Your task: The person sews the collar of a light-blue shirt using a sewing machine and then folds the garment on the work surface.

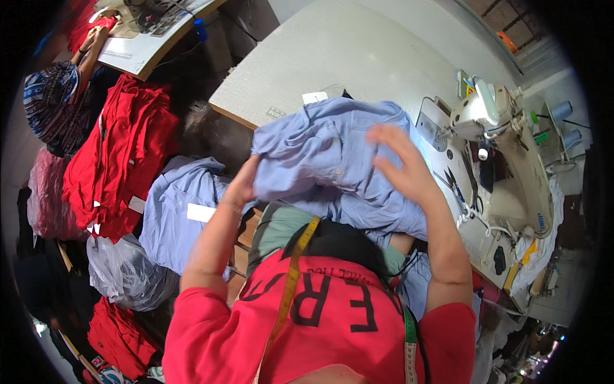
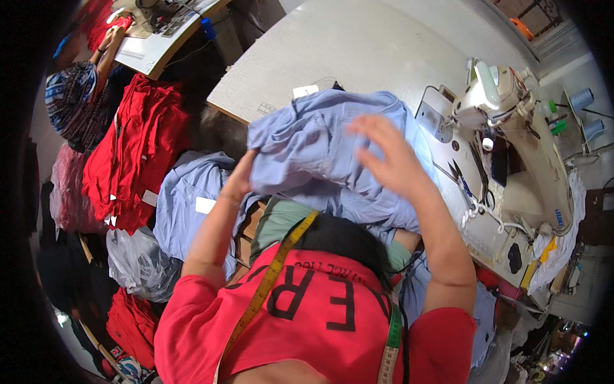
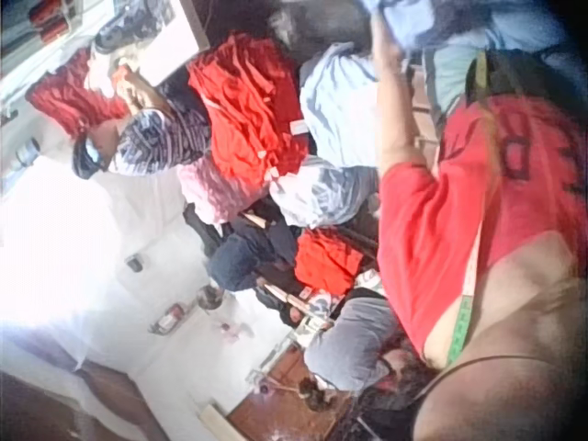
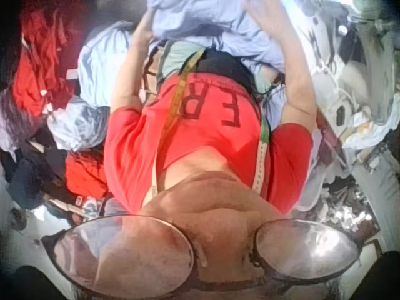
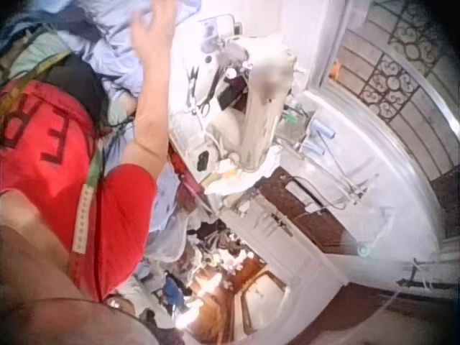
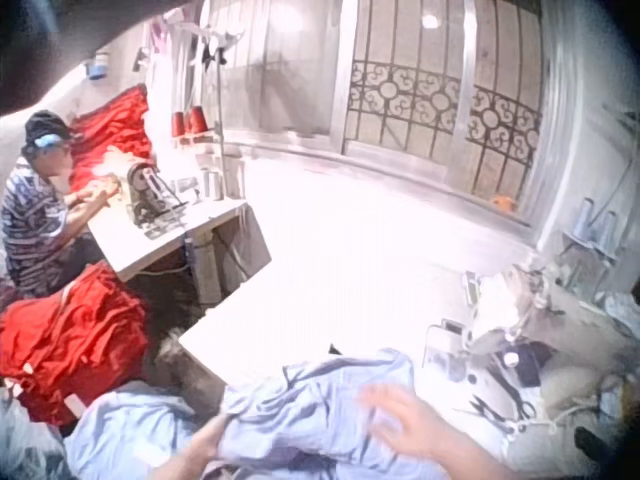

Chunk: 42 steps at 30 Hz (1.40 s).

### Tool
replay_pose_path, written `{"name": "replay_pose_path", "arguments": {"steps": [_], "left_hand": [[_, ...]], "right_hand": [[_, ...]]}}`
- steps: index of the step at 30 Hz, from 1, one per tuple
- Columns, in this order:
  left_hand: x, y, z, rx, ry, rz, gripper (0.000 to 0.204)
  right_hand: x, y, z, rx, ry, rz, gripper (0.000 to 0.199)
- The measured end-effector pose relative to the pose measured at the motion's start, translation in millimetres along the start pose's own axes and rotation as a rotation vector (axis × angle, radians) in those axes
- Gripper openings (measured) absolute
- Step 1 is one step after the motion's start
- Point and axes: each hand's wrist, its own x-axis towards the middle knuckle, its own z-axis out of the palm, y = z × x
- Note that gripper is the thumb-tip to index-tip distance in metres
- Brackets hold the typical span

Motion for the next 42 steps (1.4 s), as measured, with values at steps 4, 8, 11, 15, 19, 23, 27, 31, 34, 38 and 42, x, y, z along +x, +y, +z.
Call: {"name": "replay_pose_path", "arguments": {"steps": [4,8,11,15,19,23,27,31,34,38,42], "left_hand": [[-103.4,9.5,-9.9,-0.358,-0.35,0.097,0.054],[-155.5,26.0,53.9,-0.422,-0.487,0.413,0.064],[-170.6,43.2,75.8,-0.282,-0.55,0.62,0.072],[-207.5,77.7,55.4,-0.086,-0.644,0.727,0.077],[-260.4,105.4,51.0,0.05,-0.809,0.884,0.074],[-287.7,143.3,45.9,0.282,-1.033,0.766,0.072],[-333.0,155.4,62.4,0.257,-0.906,0.784,0.062],[-348.4,177.5,63.3,0.234,-0.828,0.929,0.059],[-375.9,197.0,59.2,0.232,-0.746,1.094,0.056],[-394.2,200.4,39.6,0.253,-0.536,1.313,0.053],[-387.2,192.7,20.0,0.329,-0.215,1.45,0.05]], "right_hand": [[-95.7,-23.0,-7.4,0.712,-0.974,0.579,0.03],[-188.0,72.4,68.8,0.473,-0.515,1.114,0.049],[-137.7,83.8,119.6,0.559,-0.452,0.984,0.06],[-70.4,59.4,186.6,1.18,0.106,0.886,0.069],[-41.0,49.9,218.3,0.842,-0.024,1.036,0.078],[-3.3,60.7,222.0,0.403,-0.765,0.627,0.06],[21.9,9.9,213.6,0.621,-1.404,0.946,0.053],[-7.4,38.4,239.3,0.194,-1.076,0.096,0.027],[1.2,48.3,231.7,0.087,-0.868,0.267,0.018],[-1.9,21.6,190.5,0.17,-1.212,0.369,0.038],[10.3,-24.9,194.3,0.392,-1.288,0.516,0.054]]}}
